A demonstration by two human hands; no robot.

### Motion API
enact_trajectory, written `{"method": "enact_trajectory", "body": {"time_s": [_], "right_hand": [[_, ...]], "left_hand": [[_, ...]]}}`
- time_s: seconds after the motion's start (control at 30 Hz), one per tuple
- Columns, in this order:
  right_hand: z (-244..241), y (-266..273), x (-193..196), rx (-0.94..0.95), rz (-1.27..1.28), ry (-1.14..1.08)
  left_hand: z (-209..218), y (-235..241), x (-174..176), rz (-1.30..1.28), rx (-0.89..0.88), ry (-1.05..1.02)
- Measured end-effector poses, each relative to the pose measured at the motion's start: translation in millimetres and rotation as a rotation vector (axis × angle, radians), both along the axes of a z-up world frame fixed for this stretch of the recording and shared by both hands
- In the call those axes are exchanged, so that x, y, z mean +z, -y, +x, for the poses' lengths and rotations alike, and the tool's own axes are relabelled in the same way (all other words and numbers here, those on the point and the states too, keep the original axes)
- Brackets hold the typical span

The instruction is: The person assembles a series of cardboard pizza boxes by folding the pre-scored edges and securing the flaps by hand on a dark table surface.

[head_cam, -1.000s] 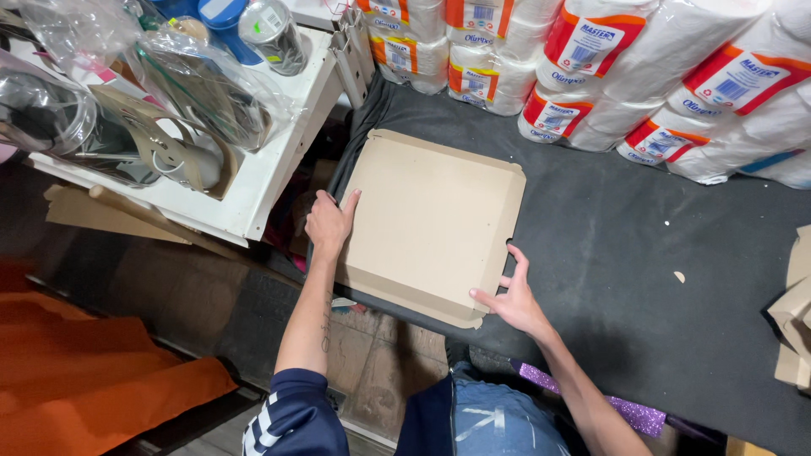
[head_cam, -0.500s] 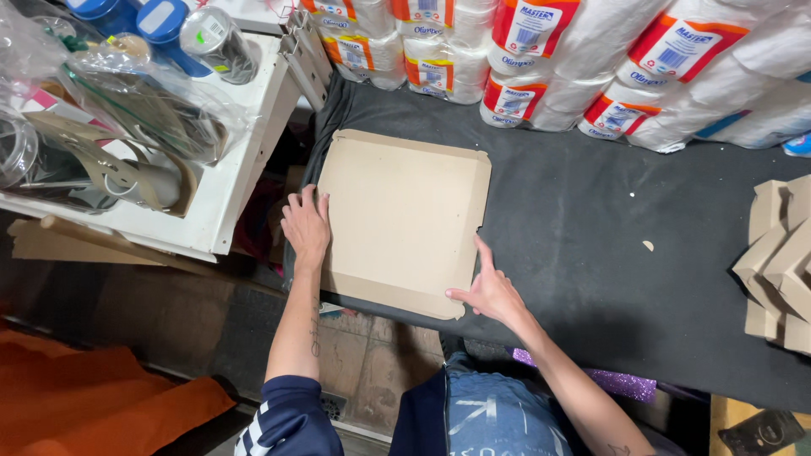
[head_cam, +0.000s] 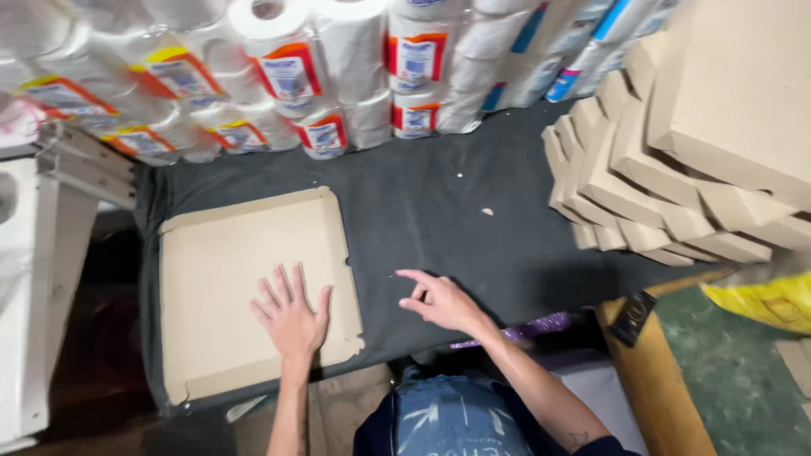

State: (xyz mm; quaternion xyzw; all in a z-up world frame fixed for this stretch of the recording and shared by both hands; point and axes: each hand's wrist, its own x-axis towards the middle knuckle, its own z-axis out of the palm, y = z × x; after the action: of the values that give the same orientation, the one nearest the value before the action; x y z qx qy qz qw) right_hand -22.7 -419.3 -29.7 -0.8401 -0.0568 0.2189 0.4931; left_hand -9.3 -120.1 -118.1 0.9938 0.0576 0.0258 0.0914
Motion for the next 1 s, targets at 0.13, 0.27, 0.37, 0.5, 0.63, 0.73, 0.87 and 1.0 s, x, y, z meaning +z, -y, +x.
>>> {"method": "enact_trajectory", "body": {"time_s": [0.13, 0.27, 0.37, 0.5, 0.63, 0.73, 0.87, 1.0], "right_hand": [[-32.5, 116.8, 11.7, -0.537, 0.141, 0.228], [-90.0, 266.9, 5.3, -0.89, 0.113, 0.694], [-119.1, 340.5, 33.4, -1.16, -0.035, 1.017], [-125.8, 374.2, 90.3, -1.418, 0.063, 0.918], [-112.8, 359.7, 150.1, -1.374, 0.196, 0.643], [-110.8, 374.4, 151.2, -1.316, 0.311, 0.579], [-103.9, 401.9, 141.3, -1.312, 0.377, 0.525], [-108.0, 408.0, 135.3, -1.322, 0.497, 0.5]], "left_hand": [[5.5, 11.1, 17.8, -0.114, 0.044, 0.042], [23.3, 67.8, 15.3, -0.187, -0.006, 0.215], [38.8, 144.0, 64.0, -0.408, -0.229, 0.245], [37.1, 260.3, 170.5, -0.841, -0.61, 0.121], [50.9, 348.3, 229.9, -1.2, -0.79, 0.107], [71.8, 397.3, 246.1, -1.268, -0.756, 0.03], [102.1, 445.1, 232.7, -1.297, -0.609, -0.107], [99.5, 450.5, 233.3, -1.33, -0.507, -0.088]]}}
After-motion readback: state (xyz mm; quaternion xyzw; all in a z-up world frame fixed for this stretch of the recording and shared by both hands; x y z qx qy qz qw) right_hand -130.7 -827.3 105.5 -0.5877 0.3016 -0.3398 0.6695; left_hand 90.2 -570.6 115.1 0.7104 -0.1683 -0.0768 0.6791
